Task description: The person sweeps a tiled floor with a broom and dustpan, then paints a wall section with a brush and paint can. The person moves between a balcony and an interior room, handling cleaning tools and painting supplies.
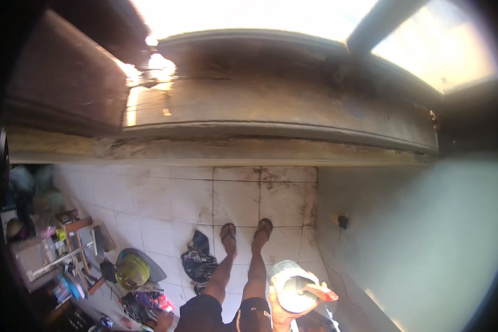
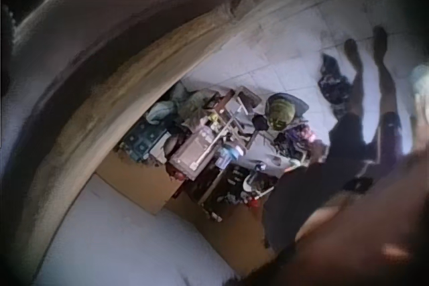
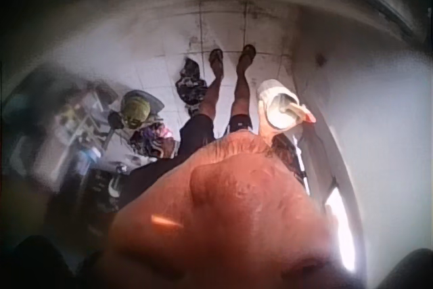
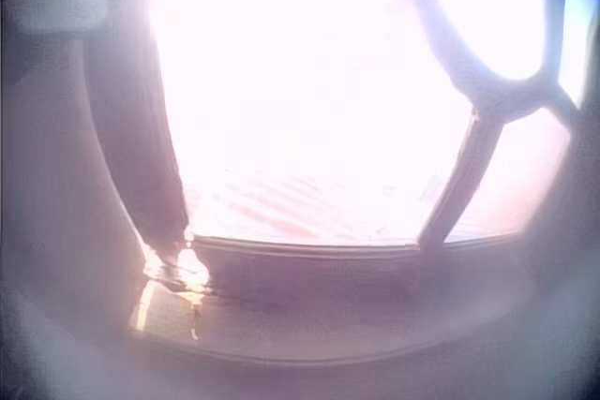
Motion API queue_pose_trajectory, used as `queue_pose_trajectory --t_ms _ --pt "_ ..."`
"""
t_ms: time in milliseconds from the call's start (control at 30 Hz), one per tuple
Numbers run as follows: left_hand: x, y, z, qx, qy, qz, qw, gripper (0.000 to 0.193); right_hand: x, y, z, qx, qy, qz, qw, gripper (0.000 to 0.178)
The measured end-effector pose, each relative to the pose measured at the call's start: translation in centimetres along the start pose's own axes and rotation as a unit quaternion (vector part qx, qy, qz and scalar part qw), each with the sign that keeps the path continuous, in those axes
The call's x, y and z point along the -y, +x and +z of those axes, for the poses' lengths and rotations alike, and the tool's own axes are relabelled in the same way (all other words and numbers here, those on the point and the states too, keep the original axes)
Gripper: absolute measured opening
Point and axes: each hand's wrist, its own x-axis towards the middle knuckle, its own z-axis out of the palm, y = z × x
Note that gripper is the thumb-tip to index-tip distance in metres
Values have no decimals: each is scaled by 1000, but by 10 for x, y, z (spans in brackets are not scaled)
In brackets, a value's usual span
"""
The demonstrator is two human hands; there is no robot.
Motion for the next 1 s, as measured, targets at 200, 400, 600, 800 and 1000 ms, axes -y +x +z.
queue_pose_trajectory --t_ms 200,400,600,800,1000 --pt "-94 0 28 23 0 3 1000 22 -13 2 9 26 -31 0 999 122" --pt "-143 -39 -31 -76 64 232 968 20 13 15 2 -34 1 -52 998 82" --pt "-303 -91 -143 -210 -85 463 857 23 38 -4 -51 -63 -44 -73 994 97" --pt "-327 -155 -159 -235 -95 419 872 35 36 -39 -118 -77 36 -155 984 104" --pt "-224 -163 -109 -97 -269 184 940 41 2 -50 -167 -48 45 -174 983 102"
